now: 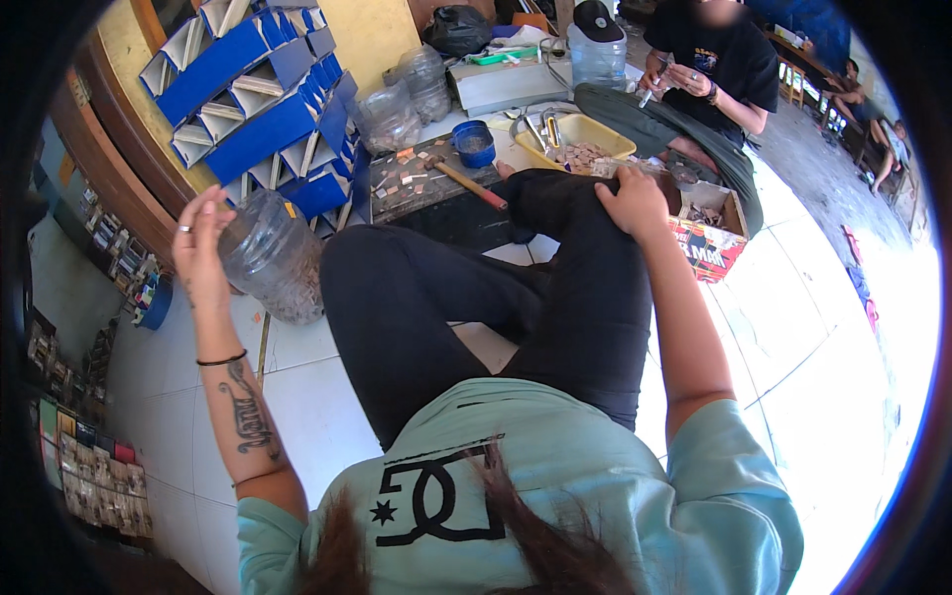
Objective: The person sits on the floor and repeatedly picks up small wooden blocks and thin sticks, then uses a hammer to drive the sticks into the blocks. The person places the assembled items into a nearby container.
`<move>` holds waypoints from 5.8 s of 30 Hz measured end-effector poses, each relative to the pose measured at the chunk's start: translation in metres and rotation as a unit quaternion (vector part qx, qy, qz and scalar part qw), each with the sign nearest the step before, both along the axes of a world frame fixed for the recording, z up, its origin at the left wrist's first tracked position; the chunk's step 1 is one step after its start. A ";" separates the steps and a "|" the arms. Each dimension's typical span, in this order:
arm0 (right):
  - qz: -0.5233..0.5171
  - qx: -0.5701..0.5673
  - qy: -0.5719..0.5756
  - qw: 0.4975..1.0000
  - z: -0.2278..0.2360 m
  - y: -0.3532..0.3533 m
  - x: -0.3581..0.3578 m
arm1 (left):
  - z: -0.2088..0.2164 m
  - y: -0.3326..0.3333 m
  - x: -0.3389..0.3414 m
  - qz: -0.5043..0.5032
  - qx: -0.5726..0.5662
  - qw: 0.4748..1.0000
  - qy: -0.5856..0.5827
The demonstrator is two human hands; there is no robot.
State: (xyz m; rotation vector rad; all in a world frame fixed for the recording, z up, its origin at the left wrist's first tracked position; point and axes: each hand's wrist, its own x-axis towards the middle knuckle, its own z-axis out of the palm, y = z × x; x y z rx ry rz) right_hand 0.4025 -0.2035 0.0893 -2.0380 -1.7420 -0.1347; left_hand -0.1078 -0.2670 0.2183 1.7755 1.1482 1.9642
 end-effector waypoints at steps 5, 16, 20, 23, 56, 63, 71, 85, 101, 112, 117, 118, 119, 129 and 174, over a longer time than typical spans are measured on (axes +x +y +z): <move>0.005 -0.003 -0.008 1.000 -0.038 0.030 0.013 | 0.041 -0.005 -0.003 0.093 -0.002 0.993 0.075; 0.086 0.014 0.024 0.996 -0.044 0.047 -0.005 | 0.075 0.072 0.049 0.070 -0.121 0.962 0.235; 0.077 0.024 0.039 0.996 -0.050 0.049 -0.008 | 0.051 0.092 0.065 0.025 -0.172 0.963 0.208; 0.080 0.032 0.056 0.995 -0.052 0.048 -0.004 | 0.035 0.103 0.064 0.025 -0.219 0.954 0.203; 0.075 -0.190 0.376 0.904 -0.153 0.237 -0.132 | -0.248 0.237 0.064 0.119 -0.460 0.880 -0.005; 0.109 -0.200 0.444 0.866 -0.160 0.227 -0.129 | -0.265 0.241 0.050 0.092 -0.423 0.902 0.000; 0.092 -0.230 0.443 0.862 -0.137 0.187 -0.127 | -0.252 0.222 0.058 0.062 -0.430 0.899 -0.056; 0.114 -0.171 0.389 0.898 -0.131 0.111 -0.115 | -0.262 0.144 0.070 0.021 -0.404 0.906 -0.123; 0.266 -0.182 -0.129 0.938 -0.009 0.241 -0.137 | -0.183 0.257 0.057 0.060 -0.158 0.942 0.291; 0.155 -0.201 -0.098 0.962 -0.031 0.259 -0.159 | -0.197 0.306 0.093 0.109 -0.183 0.894 0.394; 0.133 -0.173 -0.050 0.975 -0.015 0.250 -0.155 | -0.186 0.253 0.092 0.005 -0.191 0.949 0.250; 0.113 -0.161 -0.043 0.979 -0.011 0.247 -0.153 | -0.187 0.239 0.096 -0.042 -0.219 0.958 0.178; 0.118 -0.155 0.012 0.981 -0.007 0.243 -0.150 | -0.188 0.226 0.098 -0.089 -0.245 0.960 0.104; 0.315 -0.208 0.619 0.689 -0.024 0.146 -0.177 | -0.211 0.183 0.106 -0.087 -0.183 0.954 0.222; 0.386 -0.025 0.280 0.879 -0.046 0.121 -0.222 | -0.225 0.179 0.103 -0.105 -0.122 0.961 0.224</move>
